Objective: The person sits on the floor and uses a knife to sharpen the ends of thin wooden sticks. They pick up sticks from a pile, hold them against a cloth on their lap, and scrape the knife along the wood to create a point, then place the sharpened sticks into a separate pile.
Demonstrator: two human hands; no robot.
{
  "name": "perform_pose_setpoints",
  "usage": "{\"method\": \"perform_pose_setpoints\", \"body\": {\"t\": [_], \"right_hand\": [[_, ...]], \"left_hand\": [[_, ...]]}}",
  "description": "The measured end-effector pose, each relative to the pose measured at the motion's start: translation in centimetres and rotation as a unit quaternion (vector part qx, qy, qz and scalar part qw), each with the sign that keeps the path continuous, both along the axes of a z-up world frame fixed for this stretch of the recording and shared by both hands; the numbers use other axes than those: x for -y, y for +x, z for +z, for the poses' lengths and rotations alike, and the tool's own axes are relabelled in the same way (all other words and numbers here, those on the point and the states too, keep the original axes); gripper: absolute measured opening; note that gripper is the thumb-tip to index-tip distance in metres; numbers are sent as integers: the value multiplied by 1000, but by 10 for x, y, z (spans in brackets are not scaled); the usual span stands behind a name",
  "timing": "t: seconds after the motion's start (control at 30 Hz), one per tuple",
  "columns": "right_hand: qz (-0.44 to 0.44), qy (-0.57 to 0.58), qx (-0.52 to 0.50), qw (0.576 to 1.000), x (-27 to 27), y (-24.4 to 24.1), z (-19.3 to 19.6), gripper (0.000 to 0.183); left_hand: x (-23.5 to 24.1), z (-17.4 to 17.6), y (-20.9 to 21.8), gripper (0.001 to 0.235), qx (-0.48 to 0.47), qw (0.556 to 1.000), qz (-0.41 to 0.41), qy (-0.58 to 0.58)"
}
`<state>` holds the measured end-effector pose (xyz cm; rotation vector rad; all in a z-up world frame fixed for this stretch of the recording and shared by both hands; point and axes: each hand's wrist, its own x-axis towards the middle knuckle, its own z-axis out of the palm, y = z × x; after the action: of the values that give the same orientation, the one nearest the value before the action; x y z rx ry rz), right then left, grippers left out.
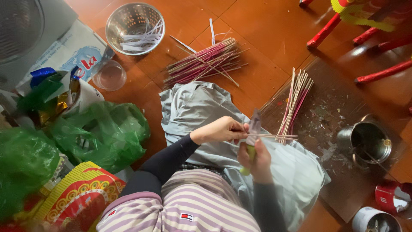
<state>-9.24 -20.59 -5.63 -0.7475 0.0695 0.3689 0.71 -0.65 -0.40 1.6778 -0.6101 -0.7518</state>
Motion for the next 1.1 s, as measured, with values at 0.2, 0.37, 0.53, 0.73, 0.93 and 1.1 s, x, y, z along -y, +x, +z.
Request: {"method": "perform_pose_setpoints", "body": {"t": [0.2, 0.37, 0.53, 0.73, 0.93, 1.1], "right_hand": [[16, 68, 56, 996, 12, -1, 5, 62], [56, 86, 23, 995, 0, 2, -4, 65], [-18, -46, 21, 999, 2, 1, -6, 70], [5, 98, 82, 992, 14, 1, -11, 62], [-5, 54, 12, 998, 7, 1, -31, 63], [3, 16, -22, 1000, 6, 2, -41, 67]], "left_hand": [[1, -3, 1, 24, 16, 1000, -5, -8], [9, -13, -1, 25, 9, 1000, 3, 1], [6, -6, 3, 23, -7, 999, -19, -34], [2, 3, 0, 18, 63, 997, 19, -44], [11, -7, -9, 17, 70, 994, 50, -63], [14, -5, -9, 19, 14, 996, 59, -71]]}}
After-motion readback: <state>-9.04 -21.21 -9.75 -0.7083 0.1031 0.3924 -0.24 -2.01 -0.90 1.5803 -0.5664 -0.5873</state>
